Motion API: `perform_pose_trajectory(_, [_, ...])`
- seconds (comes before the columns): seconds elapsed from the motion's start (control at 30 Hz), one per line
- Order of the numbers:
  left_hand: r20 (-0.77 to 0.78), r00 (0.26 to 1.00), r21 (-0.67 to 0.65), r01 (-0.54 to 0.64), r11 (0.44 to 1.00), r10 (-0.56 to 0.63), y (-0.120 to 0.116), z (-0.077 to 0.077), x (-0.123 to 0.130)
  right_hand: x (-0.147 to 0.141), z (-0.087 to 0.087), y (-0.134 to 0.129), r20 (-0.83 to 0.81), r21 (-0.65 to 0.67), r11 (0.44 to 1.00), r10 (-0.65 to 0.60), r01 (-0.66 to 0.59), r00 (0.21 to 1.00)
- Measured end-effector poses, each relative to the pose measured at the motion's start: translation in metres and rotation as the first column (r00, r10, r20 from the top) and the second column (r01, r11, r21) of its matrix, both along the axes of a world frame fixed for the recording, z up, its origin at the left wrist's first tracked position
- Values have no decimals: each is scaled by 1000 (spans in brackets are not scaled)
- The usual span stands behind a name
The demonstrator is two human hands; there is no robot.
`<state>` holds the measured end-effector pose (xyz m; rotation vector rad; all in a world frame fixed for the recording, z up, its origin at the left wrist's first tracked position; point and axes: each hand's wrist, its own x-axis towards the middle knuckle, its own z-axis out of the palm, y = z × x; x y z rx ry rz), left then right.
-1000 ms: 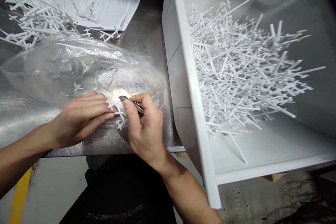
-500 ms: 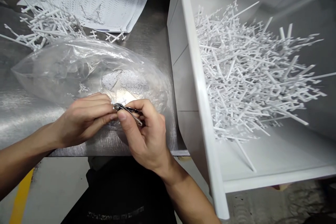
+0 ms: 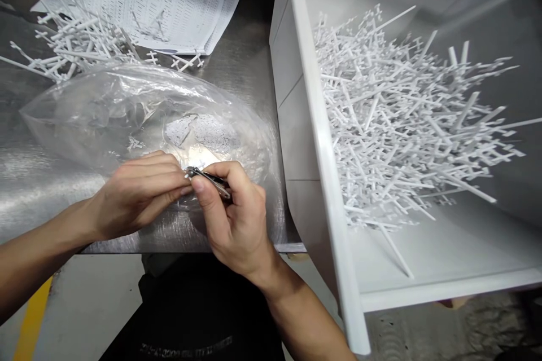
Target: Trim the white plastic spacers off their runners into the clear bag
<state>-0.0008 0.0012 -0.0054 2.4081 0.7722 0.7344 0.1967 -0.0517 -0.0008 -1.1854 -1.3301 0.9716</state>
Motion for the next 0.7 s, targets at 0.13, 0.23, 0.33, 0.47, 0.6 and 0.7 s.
perform_pose_trajectory(0.13, [-17,1000,34,-14,999,14,-1,-2,2,1,3,3,31,-13,1000,-11,11,999])
perform_pose_trajectory(0.23, [-2,1000,42,-10,999,10,-2,-3,3,1,5,6,25,-55,998,-12,13,1000])
perform_pose_trajectory(0.33, [22,1000,19,-9,1000,8,-1,-2,4,1,4,8,-41,-100,995,-18,13,999])
perform_pose_trajectory(0.47, [103,993,-29,-48,998,51,1,3,1,4,3,4,-144,-87,994,-78,66,987])
perform_pose_trajectory(0.6, [143,981,-77,-120,990,130,2,5,-2,8,4,-3,-77,-15,996,-85,84,993])
perform_pose_trajectory(0.7, [140,977,-105,-145,984,159,2,5,-3,10,6,-6,0,33,998,-57,56,998])
